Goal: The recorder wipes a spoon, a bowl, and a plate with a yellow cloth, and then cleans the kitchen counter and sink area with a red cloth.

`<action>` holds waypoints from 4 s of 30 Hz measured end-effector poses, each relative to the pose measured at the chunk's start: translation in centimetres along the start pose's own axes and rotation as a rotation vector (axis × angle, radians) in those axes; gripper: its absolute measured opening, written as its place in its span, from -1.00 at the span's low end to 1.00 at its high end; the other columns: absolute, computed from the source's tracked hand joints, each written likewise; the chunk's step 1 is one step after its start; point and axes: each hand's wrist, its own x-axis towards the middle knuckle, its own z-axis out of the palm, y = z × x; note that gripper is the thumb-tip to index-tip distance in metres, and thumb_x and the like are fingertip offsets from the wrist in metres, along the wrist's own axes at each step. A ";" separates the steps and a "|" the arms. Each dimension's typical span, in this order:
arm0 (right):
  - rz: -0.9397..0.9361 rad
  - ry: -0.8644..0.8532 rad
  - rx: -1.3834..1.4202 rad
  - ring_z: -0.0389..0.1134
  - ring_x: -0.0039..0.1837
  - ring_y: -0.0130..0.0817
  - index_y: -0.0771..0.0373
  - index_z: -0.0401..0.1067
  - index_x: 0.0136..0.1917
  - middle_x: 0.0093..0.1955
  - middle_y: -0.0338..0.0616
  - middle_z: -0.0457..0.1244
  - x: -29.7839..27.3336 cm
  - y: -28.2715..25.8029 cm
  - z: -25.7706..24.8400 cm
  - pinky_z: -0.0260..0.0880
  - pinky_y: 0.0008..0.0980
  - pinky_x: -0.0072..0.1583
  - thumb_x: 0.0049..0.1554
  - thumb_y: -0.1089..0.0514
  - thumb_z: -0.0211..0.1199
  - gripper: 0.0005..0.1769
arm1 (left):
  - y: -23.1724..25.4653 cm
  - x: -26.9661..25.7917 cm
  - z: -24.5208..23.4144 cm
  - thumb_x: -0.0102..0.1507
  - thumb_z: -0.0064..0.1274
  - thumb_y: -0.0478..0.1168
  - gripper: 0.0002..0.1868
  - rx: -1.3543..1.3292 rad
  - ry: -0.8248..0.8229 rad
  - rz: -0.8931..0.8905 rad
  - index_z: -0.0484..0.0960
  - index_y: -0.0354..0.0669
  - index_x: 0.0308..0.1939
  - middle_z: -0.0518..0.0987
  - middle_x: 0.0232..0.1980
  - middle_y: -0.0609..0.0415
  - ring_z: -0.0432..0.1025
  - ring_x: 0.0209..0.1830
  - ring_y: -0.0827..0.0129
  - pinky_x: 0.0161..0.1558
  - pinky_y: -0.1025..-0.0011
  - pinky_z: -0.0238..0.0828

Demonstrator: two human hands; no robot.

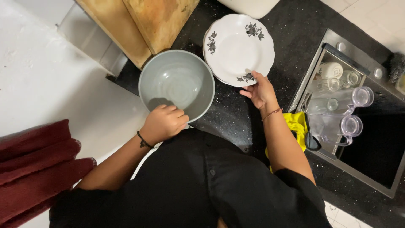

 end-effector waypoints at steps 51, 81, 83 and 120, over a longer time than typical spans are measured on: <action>-0.985 -0.062 -1.111 0.33 0.42 -0.09 0.14 0.57 0.15 0.27 -0.14 0.39 -23.4 7.4 -18.3 0.16 -0.01 0.48 0.17 0.13 0.32 -0.73 | 7.9 20.3 16.1 0.31 0.22 -0.08 -0.51 0.213 -0.260 -0.441 0.56 -0.15 0.27 0.61 0.05 -0.12 0.44 0.18 0.00 0.43 -0.23 -0.03; -0.901 0.394 -1.283 0.43 -0.01 -0.14 0.03 0.64 -0.13 -0.08 -0.23 0.43 -31.6 -1.9 -29.5 0.41 -0.13 0.03 0.08 0.07 0.28 -0.85 | 23.6 12.9 15.8 0.07 0.25 0.12 -0.31 -0.303 -0.209 0.073 0.60 -0.08 0.23 0.41 0.39 -0.17 0.25 0.42 -0.06 0.36 -0.22 0.04; -1.175 0.926 -1.001 0.44 0.13 -0.10 0.23 0.45 0.05 0.04 -0.04 0.39 -33.6 -3.2 -36.5 0.44 -0.22 0.22 0.16 0.35 0.27 -0.82 | 23.4 12.0 16.4 0.14 0.21 0.02 -0.46 -0.232 -0.207 0.030 0.63 -0.01 0.19 0.46 0.39 -0.05 0.29 0.45 0.02 0.39 -0.18 0.12; -1.050 0.196 0.216 0.38 0.42 -0.13 0.20 0.30 0.40 0.37 -0.06 0.30 -24.2 -15.3 -21.0 0.50 -0.03 0.49 0.31 0.25 0.22 -0.59 | 11.0 4.1 9.8 0.13 0.25 -0.02 -0.75 -0.276 0.027 -0.096 0.68 -0.04 -0.23 0.63 0.05 0.12 0.46 0.13 0.25 0.18 0.16 0.19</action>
